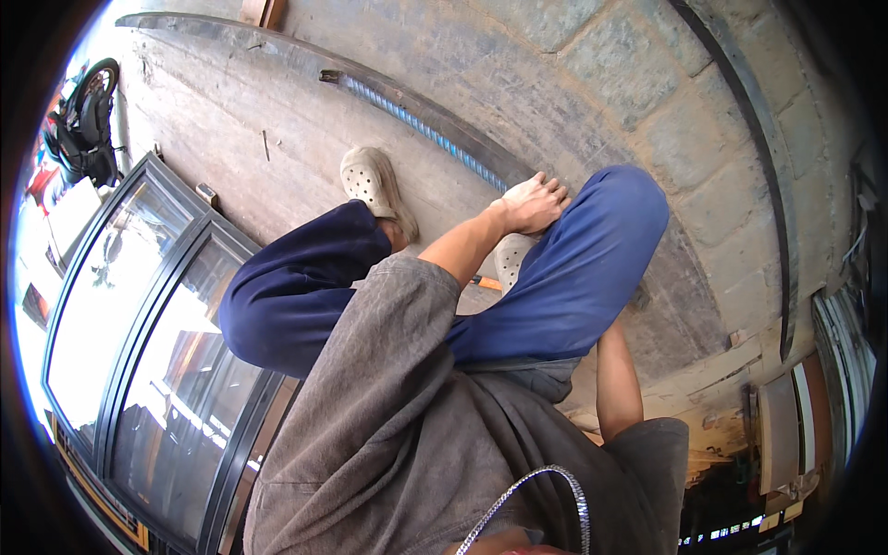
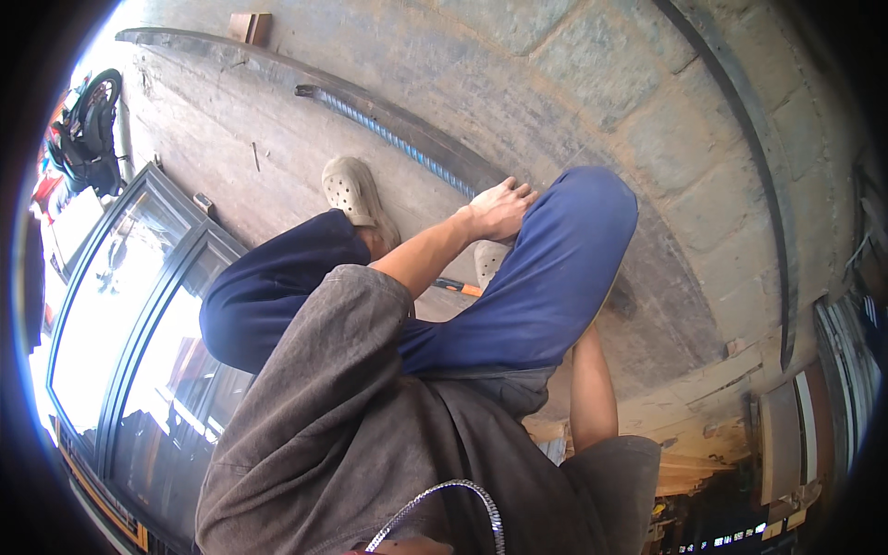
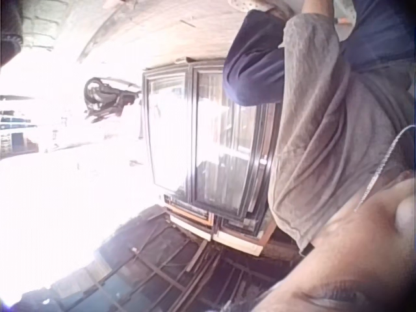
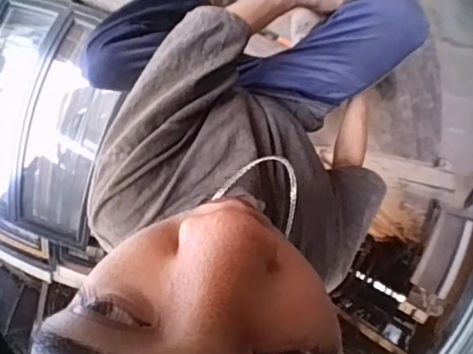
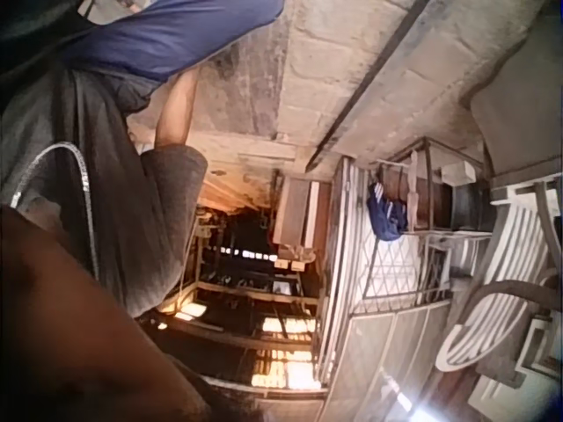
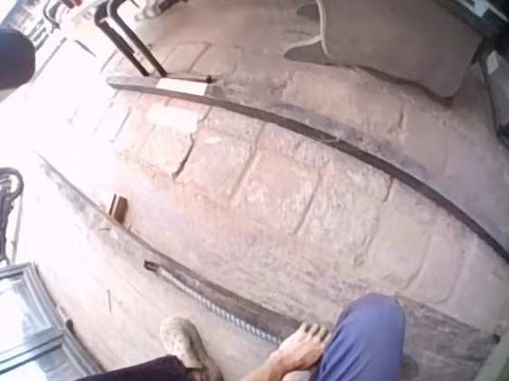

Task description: The person sits on the floor and repeatedly bends a long metal rod using a hammer and small wooden blocks as supports. They adjust the rod's position and strike it multiple times to create bends along its length.

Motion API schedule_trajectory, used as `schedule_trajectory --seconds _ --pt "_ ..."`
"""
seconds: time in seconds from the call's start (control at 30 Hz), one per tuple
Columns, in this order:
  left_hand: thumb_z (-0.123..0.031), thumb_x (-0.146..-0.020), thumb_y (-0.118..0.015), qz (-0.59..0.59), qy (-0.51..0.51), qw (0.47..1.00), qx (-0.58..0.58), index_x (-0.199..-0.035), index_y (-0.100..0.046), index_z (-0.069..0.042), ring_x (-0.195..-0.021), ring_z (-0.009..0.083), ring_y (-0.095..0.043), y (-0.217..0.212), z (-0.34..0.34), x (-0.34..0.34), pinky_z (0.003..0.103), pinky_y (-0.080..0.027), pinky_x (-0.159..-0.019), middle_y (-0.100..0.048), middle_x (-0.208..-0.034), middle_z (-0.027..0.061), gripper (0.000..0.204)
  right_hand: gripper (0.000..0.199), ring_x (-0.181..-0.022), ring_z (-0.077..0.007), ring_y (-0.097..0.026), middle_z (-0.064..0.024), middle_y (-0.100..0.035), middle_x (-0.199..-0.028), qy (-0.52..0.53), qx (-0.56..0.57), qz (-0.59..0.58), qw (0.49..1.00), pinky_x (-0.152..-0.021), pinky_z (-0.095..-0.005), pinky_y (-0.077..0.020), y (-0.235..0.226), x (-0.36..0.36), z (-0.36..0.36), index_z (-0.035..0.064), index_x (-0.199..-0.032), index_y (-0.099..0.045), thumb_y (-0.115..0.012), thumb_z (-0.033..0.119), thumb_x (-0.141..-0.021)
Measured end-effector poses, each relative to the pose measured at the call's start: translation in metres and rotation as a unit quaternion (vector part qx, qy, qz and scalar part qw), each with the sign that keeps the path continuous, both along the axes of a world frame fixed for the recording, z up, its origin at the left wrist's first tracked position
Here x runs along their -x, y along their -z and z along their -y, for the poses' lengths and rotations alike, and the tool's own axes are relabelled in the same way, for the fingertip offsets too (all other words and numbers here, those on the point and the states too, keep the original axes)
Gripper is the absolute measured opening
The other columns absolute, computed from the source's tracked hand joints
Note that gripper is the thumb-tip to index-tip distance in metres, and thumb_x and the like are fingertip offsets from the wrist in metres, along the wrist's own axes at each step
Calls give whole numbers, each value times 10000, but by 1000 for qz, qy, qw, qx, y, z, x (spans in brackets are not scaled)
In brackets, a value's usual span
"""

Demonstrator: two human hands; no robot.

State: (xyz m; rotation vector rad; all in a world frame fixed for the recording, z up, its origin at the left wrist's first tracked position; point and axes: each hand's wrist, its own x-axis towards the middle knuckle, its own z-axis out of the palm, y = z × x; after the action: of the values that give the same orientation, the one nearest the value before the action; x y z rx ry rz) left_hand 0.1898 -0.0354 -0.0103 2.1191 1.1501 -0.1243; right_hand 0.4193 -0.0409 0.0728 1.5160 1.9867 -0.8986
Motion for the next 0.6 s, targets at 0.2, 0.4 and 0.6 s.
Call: schedule_trajectory --seconds 0.2,0.4,0.6 --pt "-237 -898 -482 -3 -3 1000 -11 -1101 -597 -36 -1043 265 -573 0 2 2 402 -444 -856 -611 -1114 130 308 519 -1178 -301 -484 -112 -519 -1254 -13 -1 1 1000 -1039 -523 -305 4 0 -8 139 -1285 -478 -616 370 -841" --pt "-224 -883 -503 6 5 999 -44 -1101 -579 -53 -1046 256 -564 6 -1 4 384 -444 -831 -595 -1117 115 287 504 -1162 -303 -492 -114 -525 -1238 -16 0 5 1000 -1028 -520 -315 5 -1 -5 132 -1267 -487 -616 371 -843" --pt "-231 -889 -510 -8 18 999 -44 -1100 -548 -58 -1050 245 -562 16 4 1 384 -437 -834 -588 -1106 110 276 489 -1146 -305 -501 -115 -531 -1222 -22 0 3 1000 -1017 -517 -325 6 -3 -1 126 -1250 -496 -616 373 -845"
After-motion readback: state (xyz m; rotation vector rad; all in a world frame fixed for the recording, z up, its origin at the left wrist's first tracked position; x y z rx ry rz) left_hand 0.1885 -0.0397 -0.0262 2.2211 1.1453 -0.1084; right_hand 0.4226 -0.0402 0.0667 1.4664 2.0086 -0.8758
